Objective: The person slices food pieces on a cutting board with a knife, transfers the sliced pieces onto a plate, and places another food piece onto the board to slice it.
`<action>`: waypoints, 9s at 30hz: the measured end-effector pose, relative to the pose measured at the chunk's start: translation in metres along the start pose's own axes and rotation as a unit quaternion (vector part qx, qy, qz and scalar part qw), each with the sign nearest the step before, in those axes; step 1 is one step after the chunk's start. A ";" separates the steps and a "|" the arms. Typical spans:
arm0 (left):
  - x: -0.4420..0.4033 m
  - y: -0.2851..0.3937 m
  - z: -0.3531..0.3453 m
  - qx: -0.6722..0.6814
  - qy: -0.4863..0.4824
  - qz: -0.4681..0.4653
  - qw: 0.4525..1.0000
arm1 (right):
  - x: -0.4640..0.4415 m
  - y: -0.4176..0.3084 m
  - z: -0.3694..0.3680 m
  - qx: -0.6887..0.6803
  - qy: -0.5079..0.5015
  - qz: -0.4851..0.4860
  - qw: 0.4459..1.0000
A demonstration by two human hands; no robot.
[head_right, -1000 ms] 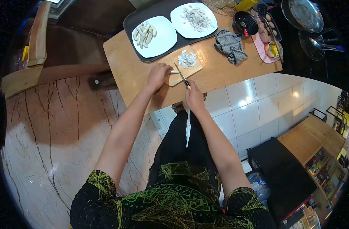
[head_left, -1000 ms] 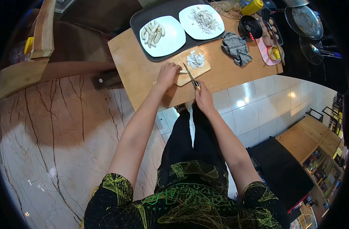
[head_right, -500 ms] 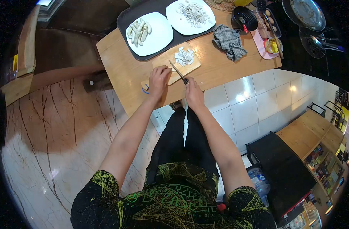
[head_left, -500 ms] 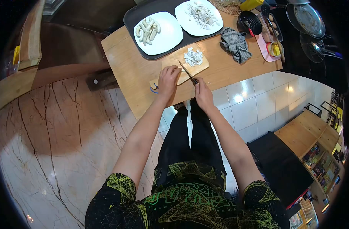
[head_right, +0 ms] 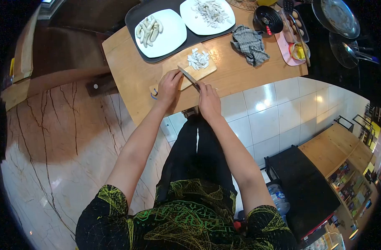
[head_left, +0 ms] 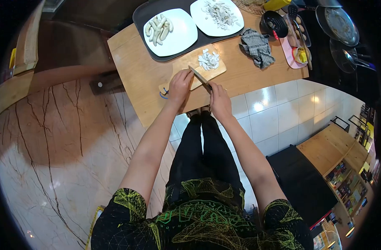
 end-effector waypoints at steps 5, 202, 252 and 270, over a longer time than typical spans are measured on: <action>0.015 0.006 -0.009 -0.041 0.002 0.027 0.999 | -0.008 0.000 0.002 0.008 -0.054 0.031 0.998; 0.037 -0.013 -0.026 -0.149 -0.031 -0.041 0.987 | -0.047 -0.017 -0.018 0.005 0.032 0.088 0.996; 0.036 -0.014 -0.023 -0.144 -0.029 -0.030 0.989 | -0.003 0.020 0.001 0.020 -0.034 0.060 0.997; 0.036 -0.014 -0.022 -0.137 -0.014 -0.038 0.990 | -0.006 0.015 -0.009 0.032 -0.002 0.067 0.997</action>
Point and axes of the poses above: each hand's wrist, its own x-axis away from the middle knuckle, its own z-axis out of the back of the hand, y = z × x, the point moved 9 cm from there along -x, towards the middle knuckle, and after that the axes turned 3 degrees about x, right-handed, at the moved point
